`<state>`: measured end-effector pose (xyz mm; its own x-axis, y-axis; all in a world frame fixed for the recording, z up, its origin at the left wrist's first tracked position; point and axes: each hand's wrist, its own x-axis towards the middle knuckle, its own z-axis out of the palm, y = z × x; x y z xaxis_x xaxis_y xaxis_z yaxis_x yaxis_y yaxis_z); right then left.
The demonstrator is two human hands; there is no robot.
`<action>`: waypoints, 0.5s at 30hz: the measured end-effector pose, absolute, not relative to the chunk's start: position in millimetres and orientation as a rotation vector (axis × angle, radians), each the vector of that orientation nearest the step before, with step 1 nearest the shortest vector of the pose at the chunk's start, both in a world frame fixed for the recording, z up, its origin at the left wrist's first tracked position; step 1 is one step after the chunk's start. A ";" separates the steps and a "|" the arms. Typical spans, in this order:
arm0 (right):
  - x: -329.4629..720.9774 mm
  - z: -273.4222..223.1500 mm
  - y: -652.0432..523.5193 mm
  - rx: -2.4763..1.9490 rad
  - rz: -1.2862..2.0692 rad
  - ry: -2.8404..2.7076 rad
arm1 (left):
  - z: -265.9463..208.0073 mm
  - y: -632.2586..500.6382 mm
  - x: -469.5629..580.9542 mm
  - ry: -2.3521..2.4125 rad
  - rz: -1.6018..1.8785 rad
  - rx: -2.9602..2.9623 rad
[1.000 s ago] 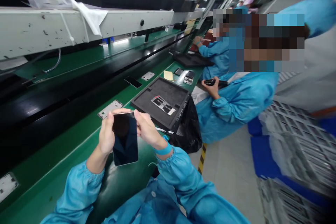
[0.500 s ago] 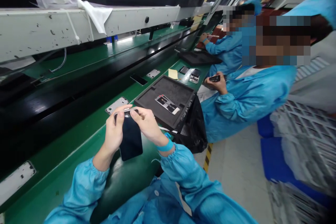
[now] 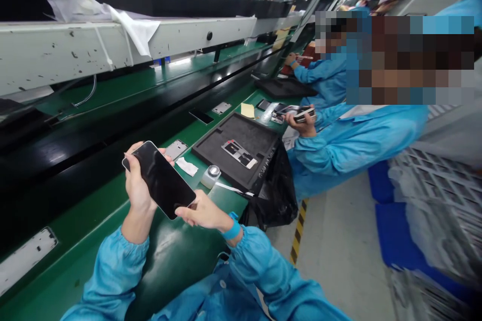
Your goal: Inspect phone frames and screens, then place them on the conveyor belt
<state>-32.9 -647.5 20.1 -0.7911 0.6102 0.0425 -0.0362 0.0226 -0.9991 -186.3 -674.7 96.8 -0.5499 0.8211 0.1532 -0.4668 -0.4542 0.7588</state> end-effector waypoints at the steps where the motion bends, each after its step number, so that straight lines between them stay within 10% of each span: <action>1: -35.9 17.2 -647.9 -0.584 1.787 -1.837 | 95.6 -673.4 -185.8 0.846 2.076 0.662; 15: -59.2 12.3 -639.8 -0.450 2.200 -1.718 | 82.5 -647.6 -188.5 0.877 2.319 0.445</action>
<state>-59.2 -639.8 12.3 -0.9017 0.4291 -0.0539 -0.0520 -0.2311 -0.9715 -188.5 -647.6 82.5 -0.7558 0.6483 0.0917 -0.4252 -0.5925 0.6842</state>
